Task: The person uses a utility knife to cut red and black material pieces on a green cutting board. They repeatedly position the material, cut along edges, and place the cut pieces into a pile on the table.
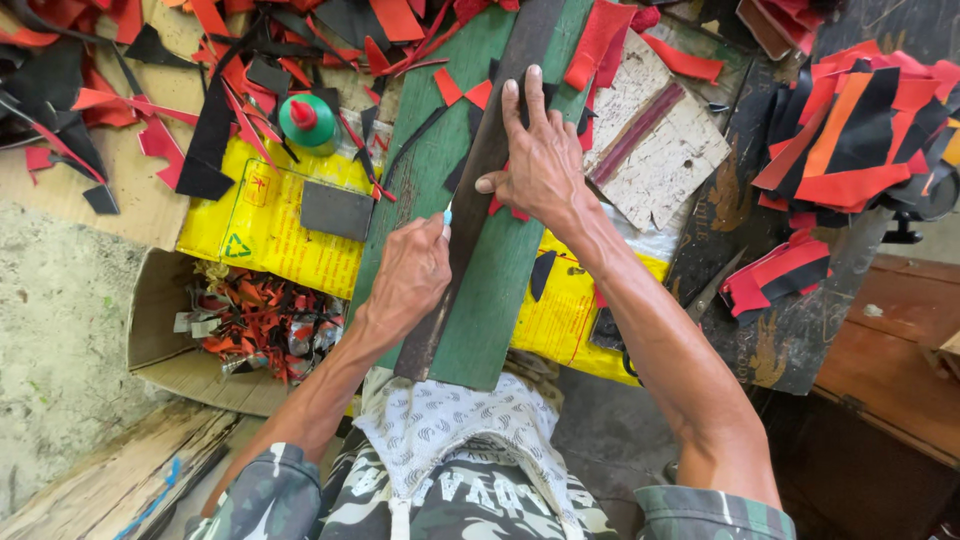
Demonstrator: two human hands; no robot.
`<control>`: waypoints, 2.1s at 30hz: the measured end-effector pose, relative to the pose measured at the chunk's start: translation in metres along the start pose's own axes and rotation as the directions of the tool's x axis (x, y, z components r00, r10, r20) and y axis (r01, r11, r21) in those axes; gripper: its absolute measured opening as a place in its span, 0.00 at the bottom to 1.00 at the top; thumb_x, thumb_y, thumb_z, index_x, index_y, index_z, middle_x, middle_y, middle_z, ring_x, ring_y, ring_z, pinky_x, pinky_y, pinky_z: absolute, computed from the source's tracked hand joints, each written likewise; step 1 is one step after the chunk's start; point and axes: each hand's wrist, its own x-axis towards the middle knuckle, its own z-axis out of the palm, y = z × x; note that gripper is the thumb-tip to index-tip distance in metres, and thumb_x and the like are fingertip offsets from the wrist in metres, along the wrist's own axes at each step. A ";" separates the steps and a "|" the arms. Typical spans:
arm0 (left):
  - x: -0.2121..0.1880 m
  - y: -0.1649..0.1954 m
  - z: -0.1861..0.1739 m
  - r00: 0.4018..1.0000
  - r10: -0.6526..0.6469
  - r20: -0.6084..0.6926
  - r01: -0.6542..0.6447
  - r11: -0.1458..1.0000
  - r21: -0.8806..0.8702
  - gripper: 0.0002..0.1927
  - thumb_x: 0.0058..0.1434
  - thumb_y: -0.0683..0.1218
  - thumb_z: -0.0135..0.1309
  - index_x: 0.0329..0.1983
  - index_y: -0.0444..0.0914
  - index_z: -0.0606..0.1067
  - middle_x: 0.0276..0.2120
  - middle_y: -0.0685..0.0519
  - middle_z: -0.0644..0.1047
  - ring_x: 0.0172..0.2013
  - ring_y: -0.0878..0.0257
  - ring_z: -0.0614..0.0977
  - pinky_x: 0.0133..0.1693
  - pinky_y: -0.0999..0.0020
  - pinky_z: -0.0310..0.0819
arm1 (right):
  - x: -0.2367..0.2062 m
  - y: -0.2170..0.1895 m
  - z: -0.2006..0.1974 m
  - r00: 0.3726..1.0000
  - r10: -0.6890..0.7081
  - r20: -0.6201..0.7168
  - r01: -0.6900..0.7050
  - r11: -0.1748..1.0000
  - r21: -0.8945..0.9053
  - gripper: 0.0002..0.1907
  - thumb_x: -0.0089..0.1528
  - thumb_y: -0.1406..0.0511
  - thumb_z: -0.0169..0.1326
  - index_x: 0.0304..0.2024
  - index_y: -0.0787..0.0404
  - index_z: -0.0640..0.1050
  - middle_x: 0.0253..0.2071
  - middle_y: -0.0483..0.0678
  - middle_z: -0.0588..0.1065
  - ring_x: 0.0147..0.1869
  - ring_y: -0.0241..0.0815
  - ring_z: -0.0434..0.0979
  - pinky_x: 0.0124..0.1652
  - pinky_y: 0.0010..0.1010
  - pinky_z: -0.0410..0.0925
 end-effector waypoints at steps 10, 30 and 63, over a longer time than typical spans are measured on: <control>0.003 0.013 -0.024 0.959 -0.275 -0.060 0.261 0.948 -0.180 0.11 0.66 0.42 0.52 0.49 0.31 0.76 0.27 0.39 0.73 0.27 0.44 0.77 0.32 0.53 0.70 | 0.011 -0.004 -0.015 1.000 0.031 -0.001 -0.031 0.999 0.043 0.74 0.32 0.51 0.81 0.72 0.65 0.53 0.70 0.69 0.55 0.61 0.69 0.68 0.56 0.55 0.62; 0.057 -0.005 0.001 0.974 -0.014 -0.226 0.013 1.000 -0.009 0.11 0.69 0.44 0.54 0.47 0.29 0.76 0.30 0.39 0.72 0.31 0.42 0.78 0.34 0.49 0.70 | 0.000 0.010 -0.004 0.993 0.014 -0.115 0.028 0.935 0.353 0.73 0.34 0.56 0.81 0.74 0.55 0.51 0.67 0.60 0.60 0.66 0.68 0.66 0.62 0.53 0.64; 0.085 0.015 0.005 0.979 -0.205 -0.011 0.186 0.908 -0.374 0.15 0.72 0.45 0.48 0.38 0.28 0.78 0.22 0.50 0.72 0.16 0.67 0.78 0.16 0.70 0.71 | -0.001 0.010 -0.005 0.996 -0.041 -0.082 0.055 0.982 0.183 0.65 0.37 0.52 0.80 0.73 0.50 0.61 0.70 0.68 0.57 0.67 0.72 0.64 0.59 0.56 0.63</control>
